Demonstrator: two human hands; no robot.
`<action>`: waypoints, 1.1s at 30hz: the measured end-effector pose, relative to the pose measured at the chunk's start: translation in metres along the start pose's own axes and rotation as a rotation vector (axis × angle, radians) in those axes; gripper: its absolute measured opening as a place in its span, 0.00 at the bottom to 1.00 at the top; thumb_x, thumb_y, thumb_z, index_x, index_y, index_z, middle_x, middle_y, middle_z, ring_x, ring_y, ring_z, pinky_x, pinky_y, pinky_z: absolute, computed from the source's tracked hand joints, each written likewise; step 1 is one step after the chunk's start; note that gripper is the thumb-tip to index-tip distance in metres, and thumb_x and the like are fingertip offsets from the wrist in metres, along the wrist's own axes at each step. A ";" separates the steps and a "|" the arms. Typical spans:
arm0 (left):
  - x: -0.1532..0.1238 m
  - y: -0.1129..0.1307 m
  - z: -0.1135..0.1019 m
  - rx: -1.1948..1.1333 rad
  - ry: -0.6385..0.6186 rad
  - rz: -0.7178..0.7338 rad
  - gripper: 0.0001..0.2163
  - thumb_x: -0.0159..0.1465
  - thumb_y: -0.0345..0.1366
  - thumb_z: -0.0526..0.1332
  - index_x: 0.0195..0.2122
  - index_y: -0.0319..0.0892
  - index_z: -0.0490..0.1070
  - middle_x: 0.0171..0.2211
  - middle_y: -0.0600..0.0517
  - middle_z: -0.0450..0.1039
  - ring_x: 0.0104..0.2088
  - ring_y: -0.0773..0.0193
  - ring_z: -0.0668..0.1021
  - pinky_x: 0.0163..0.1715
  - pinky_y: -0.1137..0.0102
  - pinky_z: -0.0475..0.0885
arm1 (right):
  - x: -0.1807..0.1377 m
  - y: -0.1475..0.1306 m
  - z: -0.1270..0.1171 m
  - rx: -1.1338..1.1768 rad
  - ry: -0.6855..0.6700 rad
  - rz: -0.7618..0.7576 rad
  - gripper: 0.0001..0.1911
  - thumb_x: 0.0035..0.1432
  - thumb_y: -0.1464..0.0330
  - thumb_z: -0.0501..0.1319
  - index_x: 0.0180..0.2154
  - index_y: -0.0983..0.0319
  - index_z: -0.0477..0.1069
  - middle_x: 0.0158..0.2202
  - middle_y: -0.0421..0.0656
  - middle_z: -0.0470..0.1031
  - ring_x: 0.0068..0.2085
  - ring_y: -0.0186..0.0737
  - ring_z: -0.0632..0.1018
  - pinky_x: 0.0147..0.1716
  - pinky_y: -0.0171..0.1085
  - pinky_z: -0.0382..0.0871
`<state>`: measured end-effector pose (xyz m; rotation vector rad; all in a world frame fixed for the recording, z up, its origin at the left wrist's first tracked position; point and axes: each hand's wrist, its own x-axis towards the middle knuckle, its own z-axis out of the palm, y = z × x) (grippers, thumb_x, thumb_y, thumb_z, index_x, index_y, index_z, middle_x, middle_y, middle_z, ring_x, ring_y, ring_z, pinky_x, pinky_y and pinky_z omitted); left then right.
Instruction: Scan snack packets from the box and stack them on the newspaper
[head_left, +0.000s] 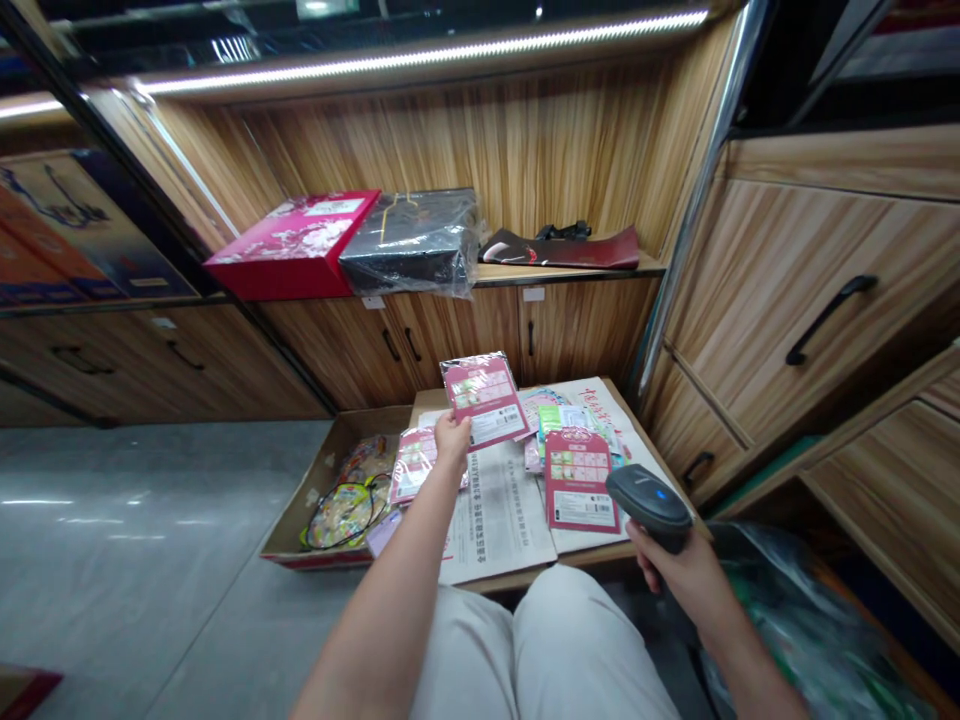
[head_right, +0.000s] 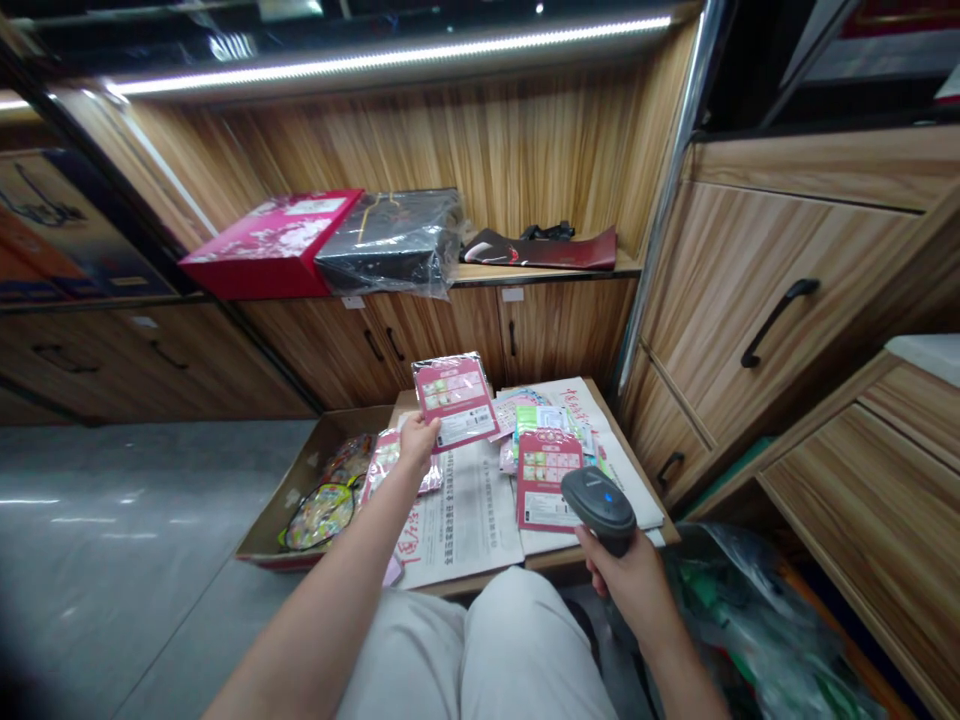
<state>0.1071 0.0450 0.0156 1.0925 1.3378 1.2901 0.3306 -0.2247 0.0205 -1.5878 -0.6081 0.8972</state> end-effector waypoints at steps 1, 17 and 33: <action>-0.006 -0.001 0.012 -0.069 -0.056 0.000 0.12 0.51 0.32 0.63 0.37 0.40 0.70 0.33 0.48 0.78 0.36 0.58 0.81 0.41 0.62 0.76 | -0.001 -0.002 0.002 -0.002 0.005 0.000 0.20 0.43 0.53 0.71 0.24 0.62 0.71 0.13 0.37 0.68 0.12 0.33 0.68 0.09 0.31 0.60; -0.053 0.001 0.085 -0.140 -0.312 0.090 0.13 0.55 0.33 0.59 0.42 0.39 0.69 0.42 0.46 0.78 0.42 0.57 0.80 0.45 0.62 0.75 | 0.008 -0.023 0.004 -0.006 0.063 -0.040 0.21 0.45 0.52 0.70 0.19 0.60 0.67 0.12 0.36 0.67 0.11 0.33 0.67 0.09 0.32 0.60; -0.059 -0.051 0.099 0.063 -0.251 -0.138 0.10 0.54 0.28 0.59 0.37 0.42 0.66 0.34 0.50 0.77 0.36 0.59 0.81 0.37 0.65 0.76 | 0.012 -0.020 -0.015 0.019 0.149 -0.027 0.21 0.42 0.53 0.72 0.20 0.62 0.69 0.12 0.37 0.67 0.12 0.33 0.67 0.10 0.31 0.61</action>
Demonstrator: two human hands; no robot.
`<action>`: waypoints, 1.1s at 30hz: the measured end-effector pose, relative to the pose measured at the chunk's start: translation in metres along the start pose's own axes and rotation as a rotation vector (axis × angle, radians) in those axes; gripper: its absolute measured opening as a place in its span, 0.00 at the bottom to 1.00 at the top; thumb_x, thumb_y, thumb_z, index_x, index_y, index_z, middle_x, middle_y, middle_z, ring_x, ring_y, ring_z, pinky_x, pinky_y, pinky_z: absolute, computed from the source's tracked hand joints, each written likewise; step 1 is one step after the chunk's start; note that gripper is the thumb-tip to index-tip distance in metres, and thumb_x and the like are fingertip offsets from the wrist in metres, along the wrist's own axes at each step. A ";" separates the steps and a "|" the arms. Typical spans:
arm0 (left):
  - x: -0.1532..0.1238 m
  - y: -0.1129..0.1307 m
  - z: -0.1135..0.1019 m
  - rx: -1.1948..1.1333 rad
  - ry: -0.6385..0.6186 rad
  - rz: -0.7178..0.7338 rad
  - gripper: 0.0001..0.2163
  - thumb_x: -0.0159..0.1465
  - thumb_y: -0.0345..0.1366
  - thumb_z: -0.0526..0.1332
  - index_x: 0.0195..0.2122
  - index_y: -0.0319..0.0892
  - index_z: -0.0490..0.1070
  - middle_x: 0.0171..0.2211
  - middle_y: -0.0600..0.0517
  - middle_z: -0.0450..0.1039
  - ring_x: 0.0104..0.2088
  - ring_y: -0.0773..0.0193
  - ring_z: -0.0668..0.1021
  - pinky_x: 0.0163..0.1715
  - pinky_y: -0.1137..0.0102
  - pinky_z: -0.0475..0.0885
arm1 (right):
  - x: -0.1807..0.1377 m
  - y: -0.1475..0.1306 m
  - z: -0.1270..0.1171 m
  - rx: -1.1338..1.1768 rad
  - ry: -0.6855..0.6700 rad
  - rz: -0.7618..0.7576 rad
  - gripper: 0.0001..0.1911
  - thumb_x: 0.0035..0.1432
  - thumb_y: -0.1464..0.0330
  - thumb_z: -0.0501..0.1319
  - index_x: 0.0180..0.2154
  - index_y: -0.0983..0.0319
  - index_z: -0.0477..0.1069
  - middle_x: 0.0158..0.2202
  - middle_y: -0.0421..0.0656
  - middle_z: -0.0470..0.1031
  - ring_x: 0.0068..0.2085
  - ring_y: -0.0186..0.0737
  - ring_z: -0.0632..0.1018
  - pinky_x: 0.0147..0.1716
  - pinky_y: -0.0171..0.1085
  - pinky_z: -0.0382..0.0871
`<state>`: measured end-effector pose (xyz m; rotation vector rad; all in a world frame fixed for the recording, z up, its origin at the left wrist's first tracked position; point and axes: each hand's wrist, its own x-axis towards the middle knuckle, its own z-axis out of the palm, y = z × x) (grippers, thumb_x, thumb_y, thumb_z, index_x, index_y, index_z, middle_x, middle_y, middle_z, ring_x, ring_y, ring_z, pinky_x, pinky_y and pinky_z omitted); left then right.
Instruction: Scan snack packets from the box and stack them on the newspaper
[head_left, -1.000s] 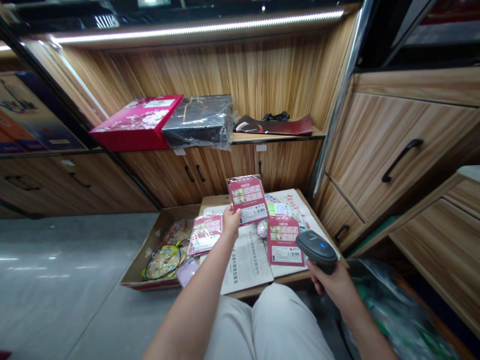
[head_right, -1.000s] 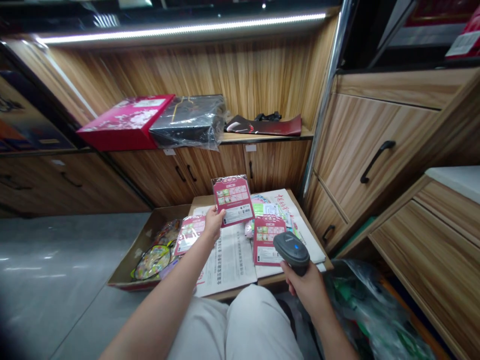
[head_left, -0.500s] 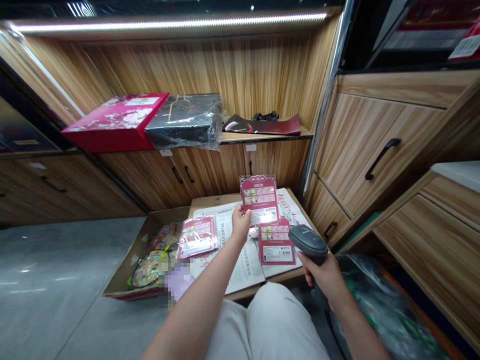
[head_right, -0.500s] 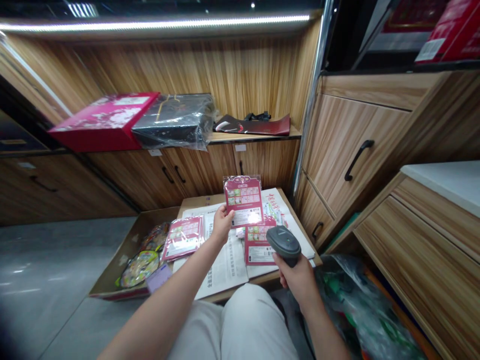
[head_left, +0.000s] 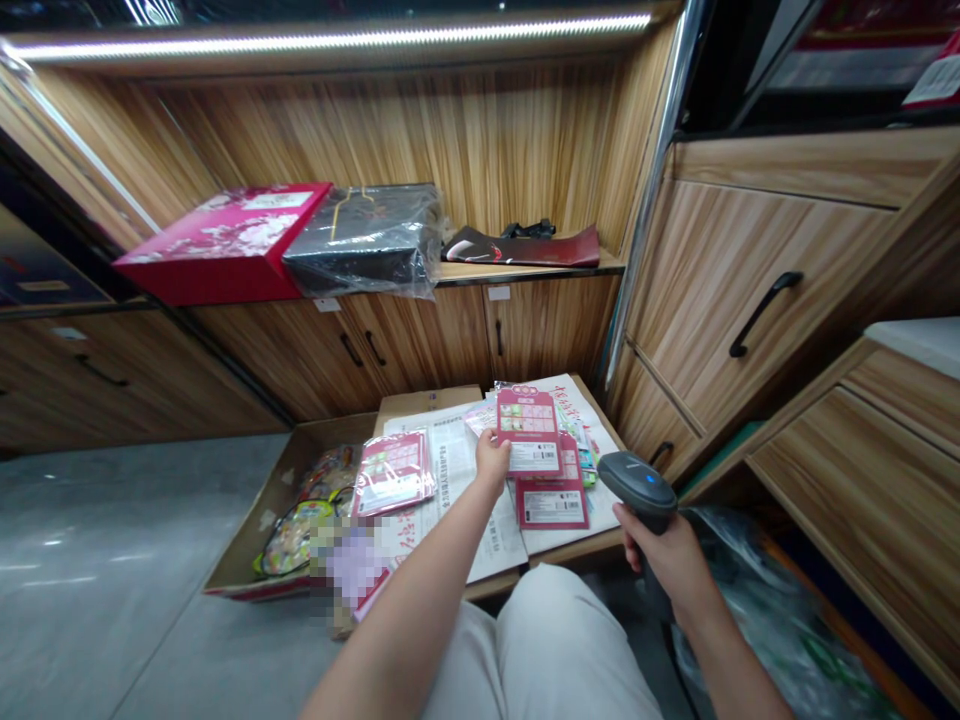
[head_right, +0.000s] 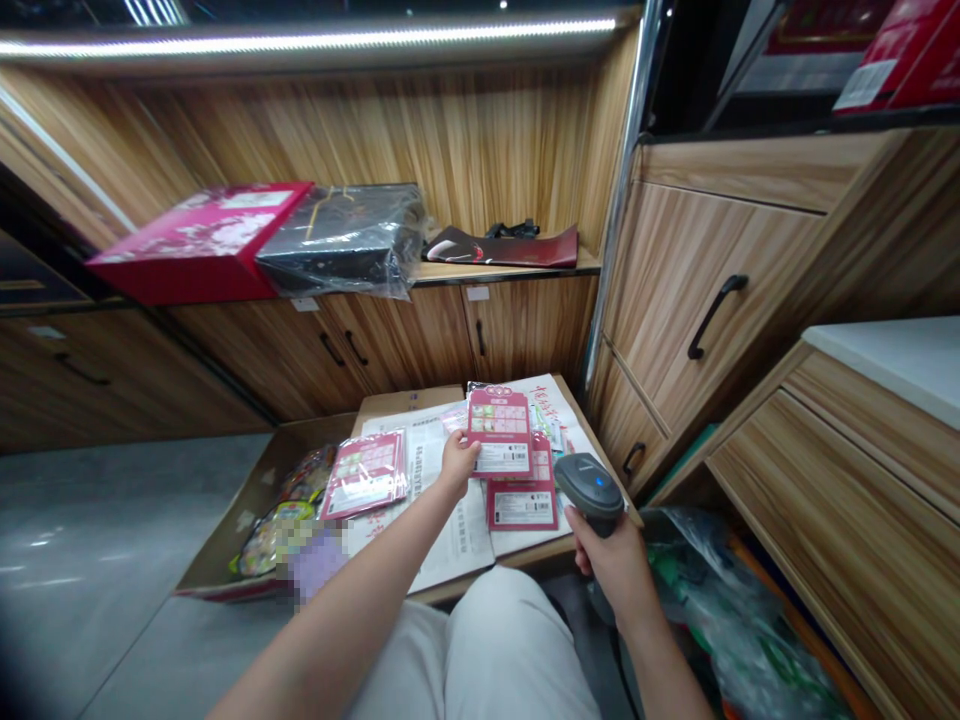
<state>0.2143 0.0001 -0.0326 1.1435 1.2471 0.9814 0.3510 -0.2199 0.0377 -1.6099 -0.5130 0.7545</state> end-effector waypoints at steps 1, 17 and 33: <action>0.002 -0.004 0.003 0.021 0.017 0.000 0.09 0.54 0.27 0.59 0.37 0.42 0.66 0.34 0.50 0.77 0.37 0.60 0.81 0.38 0.65 0.76 | 0.000 0.000 -0.002 0.002 -0.001 0.004 0.21 0.41 0.54 0.73 0.20 0.62 0.69 0.12 0.37 0.67 0.13 0.33 0.68 0.10 0.31 0.62; -0.008 0.004 0.022 0.901 0.246 -0.121 0.18 0.60 0.33 0.65 0.50 0.37 0.65 0.51 0.33 0.71 0.52 0.44 0.76 0.47 0.60 0.70 | 0.001 0.001 -0.013 -0.027 0.057 0.038 0.20 0.40 0.54 0.73 0.24 0.64 0.73 0.14 0.38 0.69 0.14 0.35 0.69 0.11 0.32 0.62; -0.014 0.010 0.020 0.945 0.241 -0.090 0.18 0.59 0.35 0.67 0.49 0.39 0.66 0.52 0.35 0.69 0.53 0.45 0.74 0.49 0.61 0.68 | -0.004 -0.002 -0.006 -0.019 0.031 0.039 0.22 0.40 0.52 0.73 0.24 0.63 0.71 0.14 0.38 0.69 0.15 0.33 0.68 0.12 0.31 0.62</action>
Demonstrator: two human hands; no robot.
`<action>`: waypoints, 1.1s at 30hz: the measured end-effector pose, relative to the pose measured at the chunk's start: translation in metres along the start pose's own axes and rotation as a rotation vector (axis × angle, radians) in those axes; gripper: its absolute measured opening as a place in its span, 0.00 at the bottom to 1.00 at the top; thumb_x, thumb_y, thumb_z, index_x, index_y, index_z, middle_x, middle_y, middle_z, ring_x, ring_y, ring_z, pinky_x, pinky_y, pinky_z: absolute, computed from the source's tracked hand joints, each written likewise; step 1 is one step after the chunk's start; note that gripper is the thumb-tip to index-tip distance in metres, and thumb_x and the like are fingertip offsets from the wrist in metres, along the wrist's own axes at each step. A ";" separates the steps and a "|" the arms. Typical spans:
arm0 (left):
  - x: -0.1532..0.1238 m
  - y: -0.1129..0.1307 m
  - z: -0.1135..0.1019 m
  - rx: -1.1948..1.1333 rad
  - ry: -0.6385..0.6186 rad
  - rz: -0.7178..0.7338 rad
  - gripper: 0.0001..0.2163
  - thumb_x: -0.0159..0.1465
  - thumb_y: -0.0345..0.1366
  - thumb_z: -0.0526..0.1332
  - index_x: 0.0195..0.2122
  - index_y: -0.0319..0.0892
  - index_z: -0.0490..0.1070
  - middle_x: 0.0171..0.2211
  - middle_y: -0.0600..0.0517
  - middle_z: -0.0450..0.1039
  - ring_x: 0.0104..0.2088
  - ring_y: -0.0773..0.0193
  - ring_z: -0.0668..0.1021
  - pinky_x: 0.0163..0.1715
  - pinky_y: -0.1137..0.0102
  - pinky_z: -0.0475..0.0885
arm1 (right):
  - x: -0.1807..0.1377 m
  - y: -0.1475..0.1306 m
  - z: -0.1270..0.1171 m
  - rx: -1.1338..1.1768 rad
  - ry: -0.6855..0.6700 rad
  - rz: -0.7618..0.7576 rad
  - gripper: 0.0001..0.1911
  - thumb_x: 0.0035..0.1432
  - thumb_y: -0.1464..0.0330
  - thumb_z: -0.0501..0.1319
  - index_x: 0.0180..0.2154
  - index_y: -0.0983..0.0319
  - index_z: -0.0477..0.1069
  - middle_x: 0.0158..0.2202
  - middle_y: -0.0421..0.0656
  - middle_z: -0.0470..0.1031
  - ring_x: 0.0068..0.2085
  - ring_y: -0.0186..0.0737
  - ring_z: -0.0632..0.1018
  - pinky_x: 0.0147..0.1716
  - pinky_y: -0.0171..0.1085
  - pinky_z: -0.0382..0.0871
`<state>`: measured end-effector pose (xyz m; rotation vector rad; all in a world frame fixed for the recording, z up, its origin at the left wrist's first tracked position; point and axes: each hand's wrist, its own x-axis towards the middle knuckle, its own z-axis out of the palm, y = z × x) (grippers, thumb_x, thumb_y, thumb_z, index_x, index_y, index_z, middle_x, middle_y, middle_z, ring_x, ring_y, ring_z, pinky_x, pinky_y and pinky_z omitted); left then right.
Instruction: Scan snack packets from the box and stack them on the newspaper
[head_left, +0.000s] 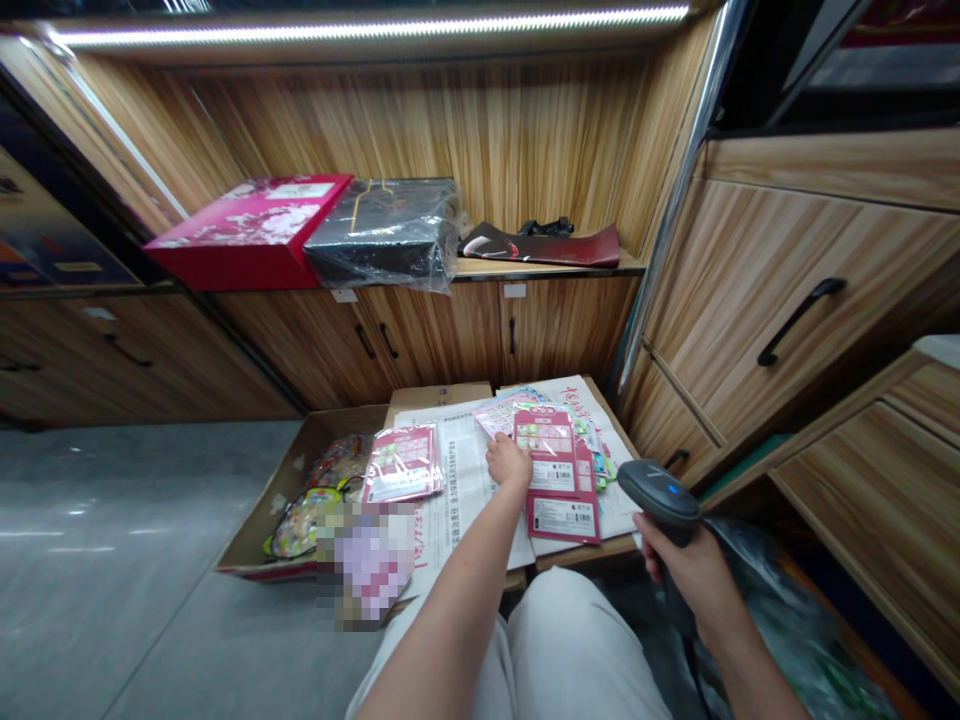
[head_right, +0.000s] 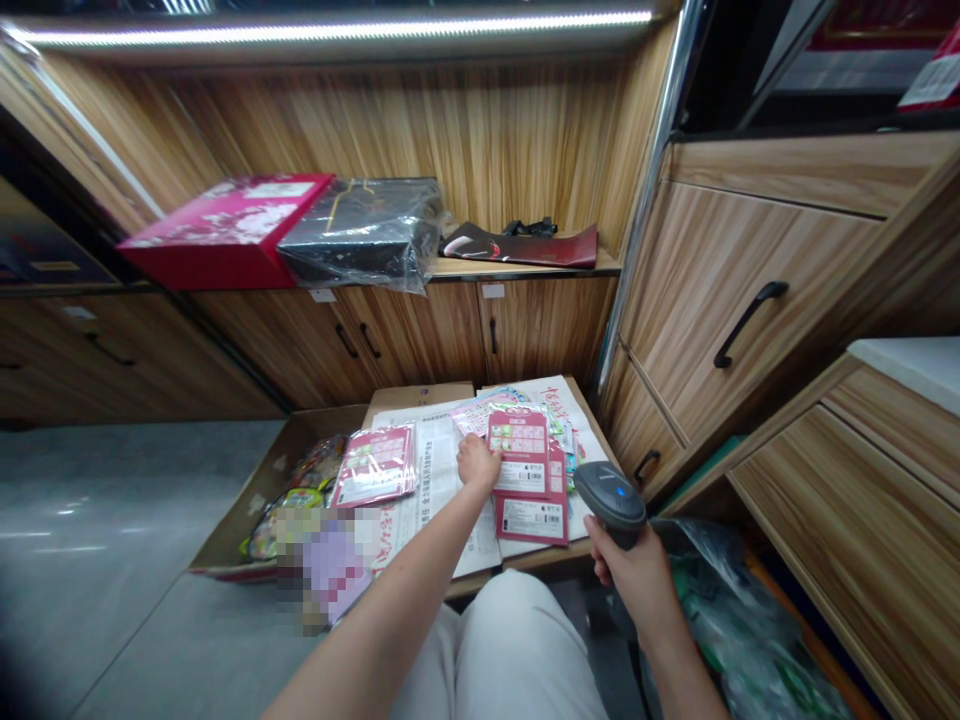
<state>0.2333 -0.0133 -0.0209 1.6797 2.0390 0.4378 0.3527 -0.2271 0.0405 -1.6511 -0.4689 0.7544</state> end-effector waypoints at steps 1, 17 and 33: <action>0.000 -0.001 -0.001 0.005 -0.001 0.006 0.19 0.58 0.35 0.67 0.49 0.39 0.65 0.52 0.36 0.69 0.54 0.46 0.74 0.49 0.62 0.68 | 0.000 -0.001 0.000 -0.004 -0.002 0.000 0.22 0.40 0.52 0.73 0.24 0.63 0.71 0.14 0.38 0.69 0.15 0.33 0.68 0.12 0.31 0.62; -0.008 -0.013 -0.007 0.282 -0.148 0.627 0.27 0.56 0.43 0.69 0.56 0.48 0.67 0.63 0.42 0.59 0.63 0.46 0.62 0.61 0.55 0.59 | -0.004 -0.002 0.001 0.012 -0.017 0.012 0.22 0.37 0.55 0.75 0.26 0.64 0.72 0.14 0.38 0.70 0.15 0.33 0.68 0.12 0.30 0.62; 0.008 -0.043 0.004 0.538 -0.350 0.879 0.55 0.43 0.52 0.75 0.70 0.47 0.50 0.72 0.38 0.39 0.71 0.42 0.45 0.67 0.49 0.41 | -0.007 -0.002 0.002 -0.005 -0.030 -0.009 0.22 0.41 0.53 0.73 0.25 0.63 0.71 0.14 0.37 0.69 0.15 0.33 0.68 0.13 0.31 0.62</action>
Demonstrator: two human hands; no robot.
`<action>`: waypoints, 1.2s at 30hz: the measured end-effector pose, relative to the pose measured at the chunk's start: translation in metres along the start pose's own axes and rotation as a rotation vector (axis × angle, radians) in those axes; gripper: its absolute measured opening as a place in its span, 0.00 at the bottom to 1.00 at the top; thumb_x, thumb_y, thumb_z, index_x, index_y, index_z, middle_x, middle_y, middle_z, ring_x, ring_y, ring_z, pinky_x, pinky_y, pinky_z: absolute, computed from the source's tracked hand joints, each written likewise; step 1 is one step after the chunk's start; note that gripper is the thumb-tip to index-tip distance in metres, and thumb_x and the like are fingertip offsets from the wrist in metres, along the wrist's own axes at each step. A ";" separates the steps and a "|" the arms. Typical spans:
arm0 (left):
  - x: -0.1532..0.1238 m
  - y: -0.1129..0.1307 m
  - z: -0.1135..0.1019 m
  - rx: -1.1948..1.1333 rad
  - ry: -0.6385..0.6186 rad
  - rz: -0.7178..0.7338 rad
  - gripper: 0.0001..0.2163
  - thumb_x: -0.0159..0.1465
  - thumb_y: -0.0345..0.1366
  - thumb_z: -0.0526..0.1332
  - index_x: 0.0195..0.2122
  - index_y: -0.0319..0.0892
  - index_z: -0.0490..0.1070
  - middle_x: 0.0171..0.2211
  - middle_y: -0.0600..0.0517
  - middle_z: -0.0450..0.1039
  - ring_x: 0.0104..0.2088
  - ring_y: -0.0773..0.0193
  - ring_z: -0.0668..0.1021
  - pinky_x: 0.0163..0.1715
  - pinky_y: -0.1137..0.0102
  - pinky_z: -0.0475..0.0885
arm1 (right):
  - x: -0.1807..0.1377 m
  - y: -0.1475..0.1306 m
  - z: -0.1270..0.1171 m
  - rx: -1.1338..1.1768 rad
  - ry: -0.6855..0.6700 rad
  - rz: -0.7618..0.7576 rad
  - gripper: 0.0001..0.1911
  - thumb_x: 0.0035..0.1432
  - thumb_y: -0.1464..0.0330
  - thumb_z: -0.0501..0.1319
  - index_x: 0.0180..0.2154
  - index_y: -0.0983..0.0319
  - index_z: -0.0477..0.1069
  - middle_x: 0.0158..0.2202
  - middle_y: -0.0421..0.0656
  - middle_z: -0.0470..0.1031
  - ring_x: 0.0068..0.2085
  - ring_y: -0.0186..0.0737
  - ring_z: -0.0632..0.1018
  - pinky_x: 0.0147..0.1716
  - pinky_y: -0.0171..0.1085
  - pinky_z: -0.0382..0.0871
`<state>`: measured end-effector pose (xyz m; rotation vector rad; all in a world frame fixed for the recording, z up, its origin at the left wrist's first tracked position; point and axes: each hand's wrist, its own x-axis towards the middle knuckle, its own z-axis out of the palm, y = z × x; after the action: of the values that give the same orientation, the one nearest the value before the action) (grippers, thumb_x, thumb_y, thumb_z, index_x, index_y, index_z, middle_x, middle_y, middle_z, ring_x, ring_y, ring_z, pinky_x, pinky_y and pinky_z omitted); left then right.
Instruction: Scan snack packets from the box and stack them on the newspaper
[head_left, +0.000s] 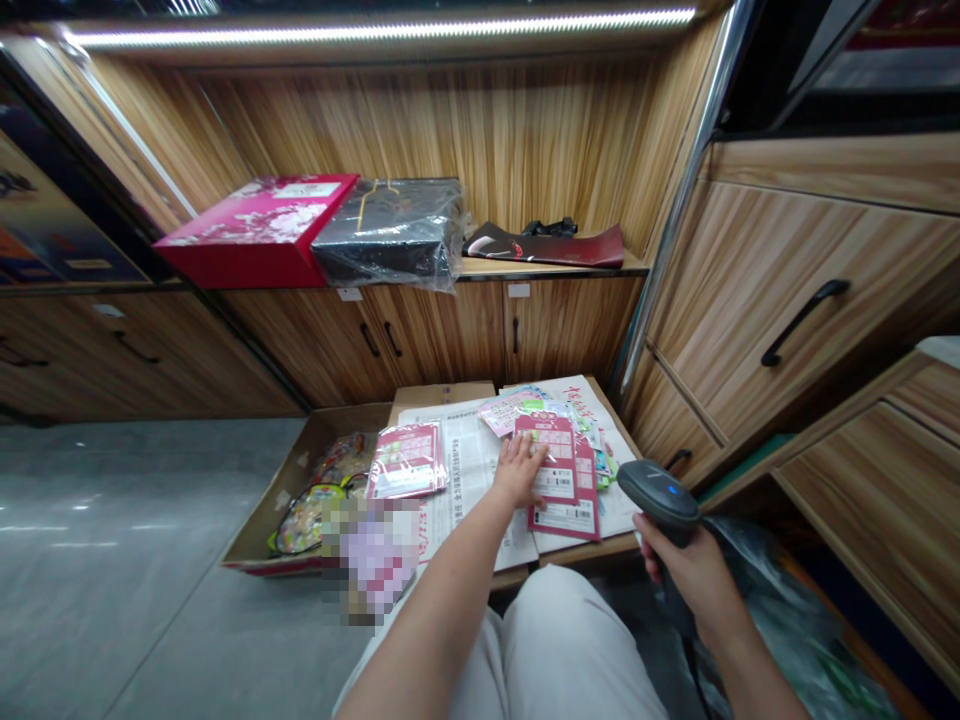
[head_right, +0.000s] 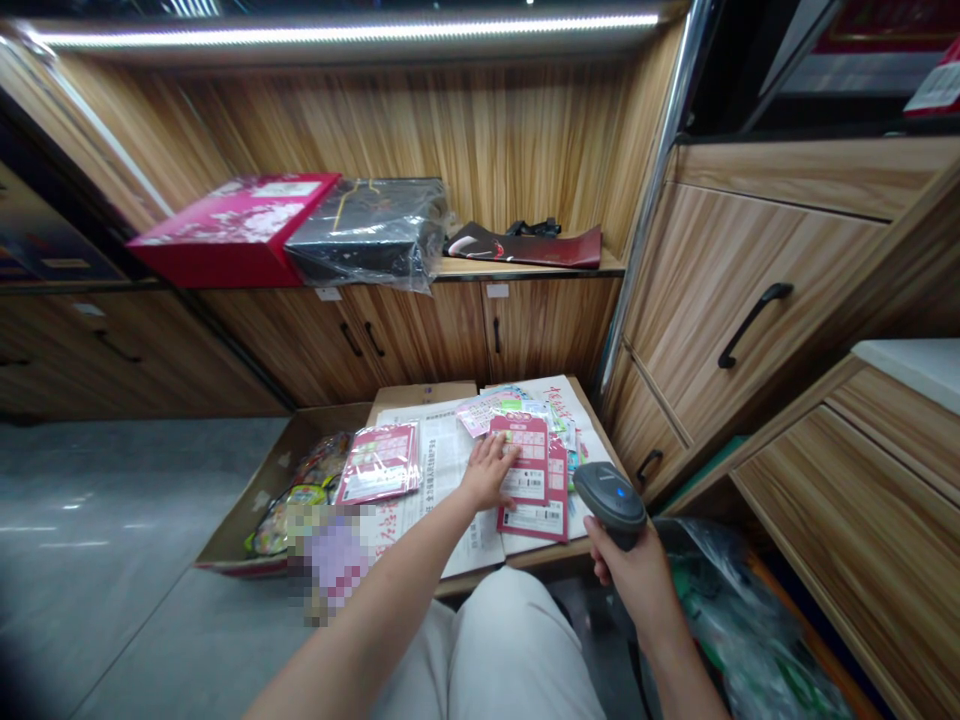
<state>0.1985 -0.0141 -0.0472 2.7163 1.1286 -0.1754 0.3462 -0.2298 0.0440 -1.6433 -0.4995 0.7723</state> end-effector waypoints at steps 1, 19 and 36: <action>0.000 -0.001 0.000 0.007 0.005 0.009 0.55 0.44 0.52 0.75 0.70 0.47 0.49 0.72 0.38 0.39 0.71 0.42 0.45 0.67 0.50 0.41 | 0.000 0.000 0.000 -0.003 0.000 0.003 0.22 0.41 0.53 0.72 0.25 0.63 0.71 0.14 0.37 0.69 0.15 0.33 0.69 0.13 0.31 0.62; -0.034 -0.074 -0.026 -0.028 0.232 -0.666 0.33 0.63 0.45 0.61 0.68 0.41 0.56 0.69 0.35 0.51 0.69 0.45 0.55 0.65 0.52 0.50 | 0.002 0.008 -0.001 -0.033 -0.059 0.084 0.22 0.36 0.54 0.75 0.23 0.65 0.73 0.15 0.40 0.71 0.15 0.36 0.70 0.13 0.33 0.65; -0.115 -0.155 -0.033 -0.296 0.337 -1.455 0.46 0.36 0.42 0.77 0.57 0.36 0.62 0.58 0.24 0.63 0.58 0.32 0.69 0.50 0.47 0.66 | -0.001 0.011 0.019 -0.035 -0.050 0.105 0.22 0.33 0.56 0.76 0.23 0.64 0.72 0.14 0.38 0.70 0.15 0.35 0.70 0.12 0.33 0.65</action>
<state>0.0085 0.0209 -0.0142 1.2110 2.6771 0.2490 0.3314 -0.2198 0.0323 -1.6969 -0.4670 0.8883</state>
